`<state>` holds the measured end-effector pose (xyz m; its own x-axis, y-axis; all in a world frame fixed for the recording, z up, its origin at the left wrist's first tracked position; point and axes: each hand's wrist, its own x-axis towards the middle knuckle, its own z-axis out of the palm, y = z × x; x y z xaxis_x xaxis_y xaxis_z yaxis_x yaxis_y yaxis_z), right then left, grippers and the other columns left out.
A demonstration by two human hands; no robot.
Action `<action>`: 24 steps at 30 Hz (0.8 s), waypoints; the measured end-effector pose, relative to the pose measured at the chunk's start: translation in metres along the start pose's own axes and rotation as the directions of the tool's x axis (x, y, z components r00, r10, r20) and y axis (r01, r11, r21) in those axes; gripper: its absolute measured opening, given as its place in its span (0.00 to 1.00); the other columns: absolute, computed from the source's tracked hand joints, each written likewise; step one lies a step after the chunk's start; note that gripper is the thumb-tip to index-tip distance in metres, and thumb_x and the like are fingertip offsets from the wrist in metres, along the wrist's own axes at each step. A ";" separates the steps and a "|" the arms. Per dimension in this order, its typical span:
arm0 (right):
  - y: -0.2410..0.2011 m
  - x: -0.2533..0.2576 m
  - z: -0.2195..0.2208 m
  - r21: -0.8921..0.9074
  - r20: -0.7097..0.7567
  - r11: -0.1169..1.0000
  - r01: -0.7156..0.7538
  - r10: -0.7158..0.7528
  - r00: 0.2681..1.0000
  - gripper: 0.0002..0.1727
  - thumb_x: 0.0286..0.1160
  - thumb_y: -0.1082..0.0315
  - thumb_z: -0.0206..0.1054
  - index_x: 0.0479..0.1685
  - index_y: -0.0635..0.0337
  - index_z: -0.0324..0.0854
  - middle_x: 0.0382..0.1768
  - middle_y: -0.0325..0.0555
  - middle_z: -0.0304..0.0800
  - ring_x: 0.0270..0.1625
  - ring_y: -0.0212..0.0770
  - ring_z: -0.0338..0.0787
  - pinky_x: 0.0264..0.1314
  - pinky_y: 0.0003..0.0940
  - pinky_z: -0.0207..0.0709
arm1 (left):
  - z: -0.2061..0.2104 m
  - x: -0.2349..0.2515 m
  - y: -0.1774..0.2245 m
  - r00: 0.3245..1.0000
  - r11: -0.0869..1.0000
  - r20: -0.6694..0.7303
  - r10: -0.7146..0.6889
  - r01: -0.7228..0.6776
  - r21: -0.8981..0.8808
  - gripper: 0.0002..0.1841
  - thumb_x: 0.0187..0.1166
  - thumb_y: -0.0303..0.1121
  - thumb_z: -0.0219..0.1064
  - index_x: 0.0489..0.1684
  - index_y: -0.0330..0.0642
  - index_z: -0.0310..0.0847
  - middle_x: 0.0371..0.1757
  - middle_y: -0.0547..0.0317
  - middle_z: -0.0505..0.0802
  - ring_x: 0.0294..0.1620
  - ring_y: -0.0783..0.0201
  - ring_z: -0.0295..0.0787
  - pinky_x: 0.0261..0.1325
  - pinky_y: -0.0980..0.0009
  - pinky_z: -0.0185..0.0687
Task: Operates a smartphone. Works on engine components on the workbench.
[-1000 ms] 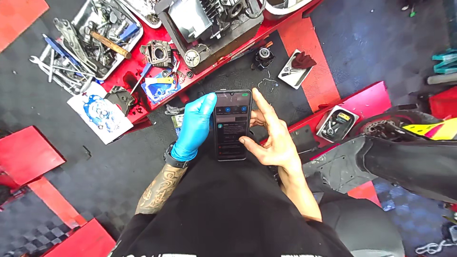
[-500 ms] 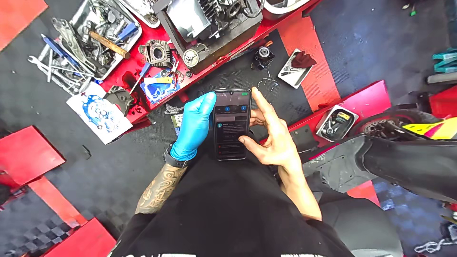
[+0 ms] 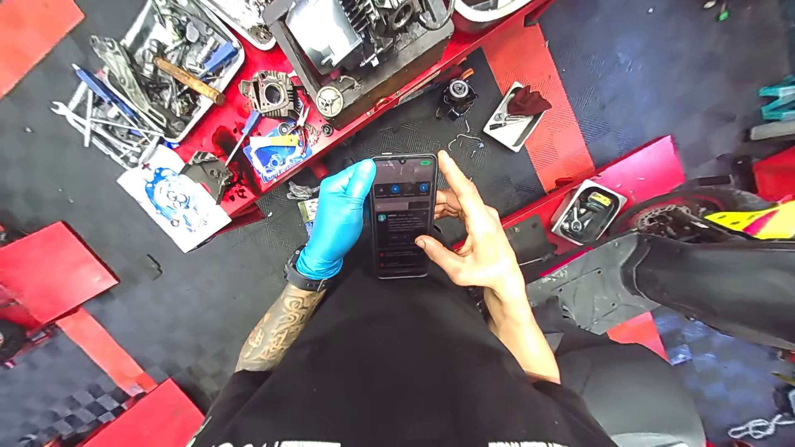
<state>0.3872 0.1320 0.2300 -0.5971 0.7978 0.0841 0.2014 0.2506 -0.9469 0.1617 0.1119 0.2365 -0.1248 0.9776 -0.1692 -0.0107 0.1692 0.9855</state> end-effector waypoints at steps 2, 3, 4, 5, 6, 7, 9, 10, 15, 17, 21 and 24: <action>0.000 0.000 -0.001 -0.002 0.000 1.000 -0.002 0.002 1.000 0.57 0.66 0.66 0.76 0.96 0.61 0.41 0.60 0.46 0.91 0.56 0.36 0.94 0.61 0.36 0.92 | 0.001 0.000 0.000 1.000 1.000 0.002 -0.004 0.004 0.000 0.21 0.96 0.39 0.48 0.48 0.41 0.89 0.39 0.60 0.95 0.39 0.69 0.93 0.43 0.69 0.91; 0.001 -0.001 -0.001 -0.001 0.000 1.000 -0.003 0.003 1.000 0.57 0.66 0.66 0.76 0.96 0.61 0.41 0.60 0.46 0.91 0.57 0.36 0.94 0.61 0.37 0.92 | 0.001 0.000 0.000 1.000 1.000 0.003 -0.006 0.006 -0.004 0.21 0.96 0.39 0.48 0.48 0.40 0.89 0.39 0.60 0.95 0.39 0.68 0.93 0.44 0.69 0.91; 0.001 -0.001 -0.001 0.002 0.000 1.000 -0.002 0.002 1.000 0.57 0.66 0.66 0.76 0.96 0.61 0.41 0.60 0.46 0.91 0.57 0.36 0.93 0.61 0.37 0.92 | 0.001 0.000 0.000 1.000 1.000 0.005 -0.007 0.007 -0.003 0.21 0.96 0.39 0.47 0.48 0.41 0.89 0.39 0.60 0.95 0.40 0.68 0.93 0.45 0.68 0.91; 0.001 -0.001 -0.001 0.005 0.000 1.000 -0.002 0.002 1.000 0.57 0.66 0.66 0.76 0.96 0.61 0.40 0.60 0.45 0.91 0.57 0.36 0.93 0.61 0.37 0.92 | 0.001 0.000 0.000 1.000 1.000 0.006 -0.007 0.007 0.000 0.21 0.96 0.39 0.47 0.48 0.41 0.89 0.40 0.60 0.95 0.40 0.68 0.93 0.45 0.68 0.91; 0.001 -0.002 -0.001 0.005 -0.001 1.000 -0.001 0.001 1.000 0.57 0.66 0.66 0.76 0.96 0.60 0.40 0.59 0.45 0.92 0.56 0.36 0.93 0.61 0.37 0.92 | 0.001 0.000 0.000 1.000 1.000 0.005 -0.008 0.008 0.002 0.21 0.96 0.40 0.47 0.48 0.41 0.89 0.39 0.60 0.95 0.40 0.68 0.93 0.45 0.68 0.91; 0.001 -0.002 -0.001 0.007 -0.002 1.000 -0.002 0.002 1.000 0.57 0.66 0.66 0.76 0.96 0.60 0.40 0.59 0.45 0.91 0.57 0.36 0.93 0.61 0.37 0.92 | 0.001 0.000 0.000 1.000 1.000 0.003 -0.009 0.009 0.005 0.21 0.96 0.39 0.48 0.48 0.41 0.89 0.39 0.60 0.95 0.39 0.68 0.93 0.44 0.69 0.91; 0.001 -0.002 -0.001 0.013 -0.003 1.000 -0.011 0.012 1.000 0.57 0.66 0.67 0.76 0.96 0.60 0.40 0.60 0.46 0.92 0.57 0.37 0.94 0.61 0.38 0.92 | 0.002 0.000 0.000 1.000 1.000 -0.003 -0.013 0.013 0.009 0.21 0.96 0.39 0.48 0.47 0.40 0.89 0.38 0.59 0.95 0.38 0.68 0.93 0.43 0.68 0.91; 0.001 -0.002 -0.002 0.013 -0.002 1.000 -0.013 0.013 1.000 0.57 0.66 0.67 0.76 0.96 0.60 0.40 0.60 0.46 0.92 0.57 0.37 0.94 0.61 0.38 0.92 | 0.002 0.000 0.000 1.000 1.000 -0.002 -0.014 0.014 0.009 0.21 0.96 0.39 0.47 0.47 0.40 0.89 0.38 0.59 0.95 0.39 0.68 0.93 0.44 0.68 0.91; 0.001 -0.003 -0.002 0.018 0.002 1.000 -0.006 0.006 1.000 0.58 0.65 0.68 0.76 0.96 0.60 0.40 0.60 0.46 0.91 0.57 0.37 0.94 0.62 0.38 0.92 | 0.002 0.000 0.001 1.000 1.000 0.001 -0.005 0.005 0.012 0.21 0.96 0.39 0.47 0.47 0.41 0.89 0.38 0.60 0.95 0.39 0.68 0.93 0.43 0.68 0.91; 0.000 -0.003 -0.001 0.012 -0.003 1.000 -0.002 0.002 1.000 0.57 0.65 0.67 0.76 0.96 0.61 0.40 0.59 0.46 0.92 0.57 0.37 0.94 0.62 0.38 0.92 | 0.002 -0.001 0.001 1.000 1.000 0.004 -0.001 0.001 0.015 0.21 0.96 0.39 0.47 0.47 0.41 0.89 0.39 0.60 0.95 0.39 0.68 0.93 0.44 0.68 0.91; 0.000 -0.004 -0.001 0.016 -0.004 1.000 0.004 -0.004 1.000 0.58 0.65 0.67 0.76 0.96 0.61 0.40 0.60 0.47 0.91 0.57 0.37 0.94 0.62 0.38 0.92 | 0.002 -0.002 0.001 1.000 1.000 0.001 -0.006 0.006 0.007 0.21 0.96 0.39 0.48 0.46 0.41 0.89 0.39 0.60 0.95 0.40 0.68 0.93 0.46 0.68 0.91; 0.000 -0.004 0.001 0.018 -0.003 1.000 0.000 0.000 1.000 0.57 0.65 0.67 0.76 0.96 0.61 0.40 0.61 0.46 0.91 0.58 0.37 0.94 0.62 0.38 0.91 | 0.001 -0.003 0.000 1.000 1.000 0.004 0.001 -0.001 0.002 0.21 0.95 0.39 0.48 0.47 0.41 0.89 0.39 0.61 0.95 0.40 0.69 0.93 0.46 0.68 0.91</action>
<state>0.3892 0.1282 0.2296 -0.5944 0.7996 0.0852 0.1877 0.2410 -0.9522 0.1631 0.1093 0.2374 -0.1208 0.9784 -0.1679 -0.0085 0.1681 0.9857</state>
